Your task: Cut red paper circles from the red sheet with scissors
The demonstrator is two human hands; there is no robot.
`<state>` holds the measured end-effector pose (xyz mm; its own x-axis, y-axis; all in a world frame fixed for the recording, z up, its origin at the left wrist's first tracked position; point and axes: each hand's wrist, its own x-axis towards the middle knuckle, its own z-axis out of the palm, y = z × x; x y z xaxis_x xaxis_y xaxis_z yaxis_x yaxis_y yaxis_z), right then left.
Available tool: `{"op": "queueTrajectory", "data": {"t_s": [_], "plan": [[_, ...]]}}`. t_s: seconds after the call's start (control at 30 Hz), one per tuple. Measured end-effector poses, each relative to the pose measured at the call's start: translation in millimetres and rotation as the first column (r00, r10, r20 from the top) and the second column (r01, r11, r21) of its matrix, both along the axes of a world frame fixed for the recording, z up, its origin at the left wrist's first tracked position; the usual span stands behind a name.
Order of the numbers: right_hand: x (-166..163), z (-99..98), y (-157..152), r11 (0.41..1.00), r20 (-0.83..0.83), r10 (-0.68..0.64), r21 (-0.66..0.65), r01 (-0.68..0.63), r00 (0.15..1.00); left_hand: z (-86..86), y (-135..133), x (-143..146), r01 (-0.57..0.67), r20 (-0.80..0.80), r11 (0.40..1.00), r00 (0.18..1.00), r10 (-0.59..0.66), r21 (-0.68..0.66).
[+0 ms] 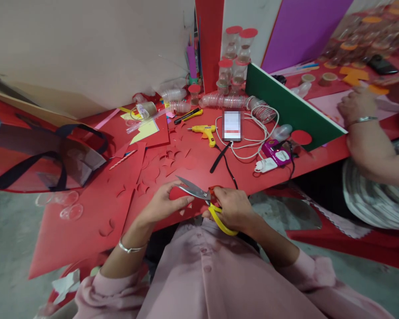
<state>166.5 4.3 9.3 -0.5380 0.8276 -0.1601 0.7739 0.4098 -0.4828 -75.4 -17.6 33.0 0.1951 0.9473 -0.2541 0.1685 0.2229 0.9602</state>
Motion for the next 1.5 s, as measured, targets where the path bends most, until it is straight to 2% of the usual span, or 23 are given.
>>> {"op": "queueTrajectory", "data": {"t_s": [0.47,0.6,0.67,0.73,0.87,1.03,1.13,1.2,1.37,1.5], "plan": [[2,-4.5,0,1.000,0.002,-0.012,0.024,0.012,1.000,-2.0,-2,0,-0.034,-0.023,0.999,0.999,0.033,-0.031],[1,-6.1,7,0.997,-0.093,-0.062,-0.051,0.058,0.994,-3.0,1,0,-0.010,-0.014,0.998,1.000,0.010,-0.061],[-3,-5.3,17,0.981,-0.253,-0.157,-0.151,0.121,0.955,-3.9,4,1,-0.011,-0.001,0.998,1.000,0.011,-0.067],[-11,-2.7,32,0.955,-0.432,-0.249,-0.259,0.145,0.867,-5.7,10,3,-0.046,0.009,0.997,0.999,0.046,-0.058],[-34,4.9,69,0.932,-0.628,-0.276,-0.361,0.042,0.728,-12.6,29,2,-0.174,0.049,0.985,0.984,0.174,-0.002],[-67,6.6,118,0.925,-0.709,-0.186,-0.360,-0.121,0.681,-26.4,61,-8,-0.262,0.202,0.964,0.947,0.251,0.033],[-85,-1.2,143,0.881,-0.751,-0.162,-0.402,-0.248,0.641,-38.6,74,-16,-0.302,0.236,0.953,0.929,0.286,0.030],[-93,-10.1,154,0.850,-0.755,-0.180,-0.442,-0.287,0.631,-46.3,77,-19,-0.322,0.232,0.947,0.922,0.311,0.011],[-102,-31.2,161,0.798,-0.726,-0.298,-0.546,-0.256,0.620,-51.0,78,-21,-0.338,0.207,0.941,0.920,0.331,-0.001],[-100,-35.5,157,0.775,-0.714,-0.398,-0.598,-0.207,0.576,-52.1,82,-19,-0.368,0.192,0.928,0.916,0.353,0.052]]}}
